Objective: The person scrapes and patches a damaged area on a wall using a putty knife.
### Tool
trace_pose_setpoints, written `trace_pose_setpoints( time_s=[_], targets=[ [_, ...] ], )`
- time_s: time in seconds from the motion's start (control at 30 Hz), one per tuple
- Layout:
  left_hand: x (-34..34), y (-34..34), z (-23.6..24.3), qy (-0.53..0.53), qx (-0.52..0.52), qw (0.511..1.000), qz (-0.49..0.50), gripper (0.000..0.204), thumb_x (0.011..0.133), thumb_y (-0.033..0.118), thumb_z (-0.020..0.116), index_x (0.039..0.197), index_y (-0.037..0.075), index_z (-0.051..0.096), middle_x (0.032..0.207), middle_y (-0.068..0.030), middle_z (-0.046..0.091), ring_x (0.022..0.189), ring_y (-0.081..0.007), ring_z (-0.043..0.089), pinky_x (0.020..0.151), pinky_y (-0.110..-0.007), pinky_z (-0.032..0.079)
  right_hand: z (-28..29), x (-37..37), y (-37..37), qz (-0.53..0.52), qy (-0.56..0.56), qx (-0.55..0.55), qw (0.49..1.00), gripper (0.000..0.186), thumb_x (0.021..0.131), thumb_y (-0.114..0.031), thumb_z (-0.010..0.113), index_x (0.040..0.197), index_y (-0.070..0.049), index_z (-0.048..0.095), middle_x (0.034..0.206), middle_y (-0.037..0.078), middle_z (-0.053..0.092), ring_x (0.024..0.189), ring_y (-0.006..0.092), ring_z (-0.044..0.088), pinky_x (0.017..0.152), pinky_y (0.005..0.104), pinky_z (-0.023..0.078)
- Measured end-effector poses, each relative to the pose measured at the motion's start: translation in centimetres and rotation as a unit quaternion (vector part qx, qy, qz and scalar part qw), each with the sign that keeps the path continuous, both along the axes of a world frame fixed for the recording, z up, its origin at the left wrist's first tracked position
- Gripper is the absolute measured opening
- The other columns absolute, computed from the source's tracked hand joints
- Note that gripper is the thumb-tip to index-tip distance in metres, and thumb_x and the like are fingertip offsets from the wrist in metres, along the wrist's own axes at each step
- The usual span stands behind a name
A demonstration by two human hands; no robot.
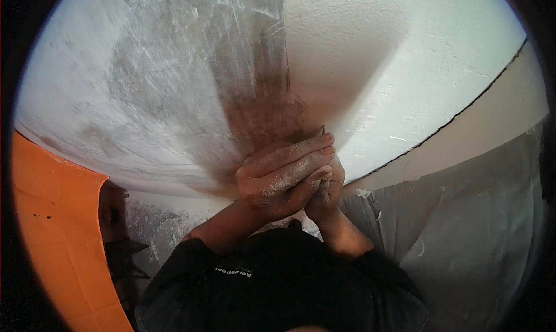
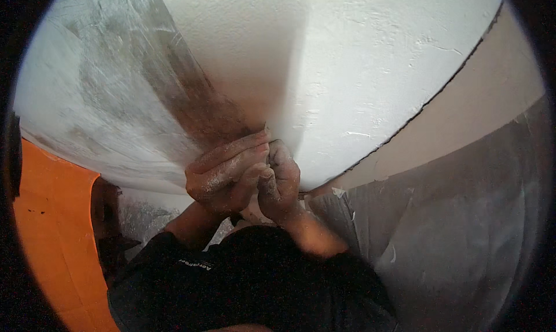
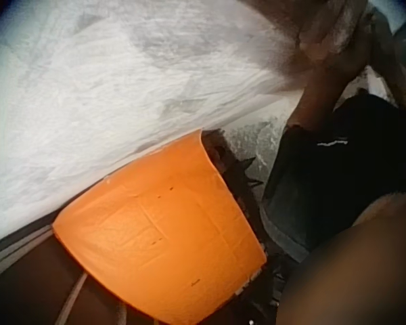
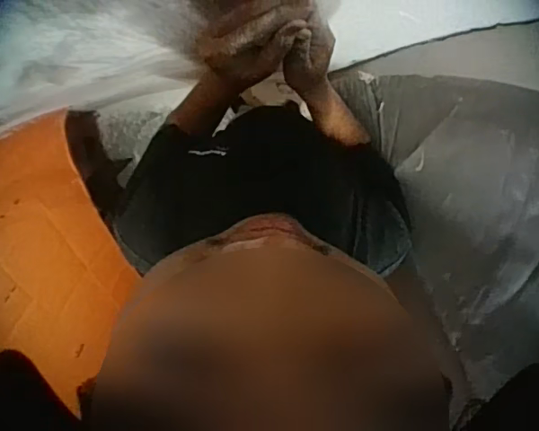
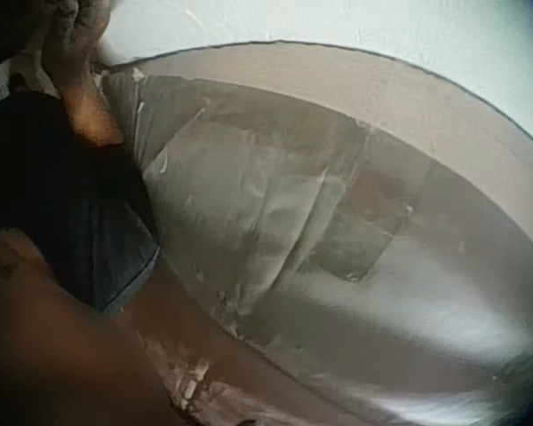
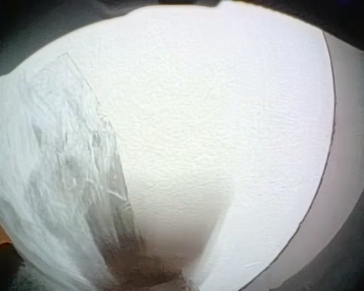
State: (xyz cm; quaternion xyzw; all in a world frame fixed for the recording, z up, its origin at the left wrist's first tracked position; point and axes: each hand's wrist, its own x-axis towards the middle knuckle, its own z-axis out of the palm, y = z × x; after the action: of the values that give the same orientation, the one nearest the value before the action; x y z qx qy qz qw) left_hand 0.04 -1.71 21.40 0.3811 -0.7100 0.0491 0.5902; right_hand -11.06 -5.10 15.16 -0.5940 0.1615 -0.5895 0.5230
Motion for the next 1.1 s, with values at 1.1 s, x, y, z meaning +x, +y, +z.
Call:
trace_pose_setpoints(
  time_s=[1.1],
  targets=[
    [-0.8, 1.2, -2.7, 0.034, 0.098, 0.995, 0.001, 0.025, 0.085, 0.004, 0.075, 0.110, 0.001, 0.075, 0.119, -0.0170, 0.072, 0.107, -0.0265, 0.072, 0.090, -0.034, 0.059, -3.7, 0.4, 0.7, 0.020, -0.032, 0.068, 0.997, 0.073, 0.098, -0.067, 0.046, 0.112, 0.004, 0.054, 0.104, 0.011, 0.058, 0.095, 0.0156, 0.055, 0.083, 0.0315, 0.047]
  ],
)
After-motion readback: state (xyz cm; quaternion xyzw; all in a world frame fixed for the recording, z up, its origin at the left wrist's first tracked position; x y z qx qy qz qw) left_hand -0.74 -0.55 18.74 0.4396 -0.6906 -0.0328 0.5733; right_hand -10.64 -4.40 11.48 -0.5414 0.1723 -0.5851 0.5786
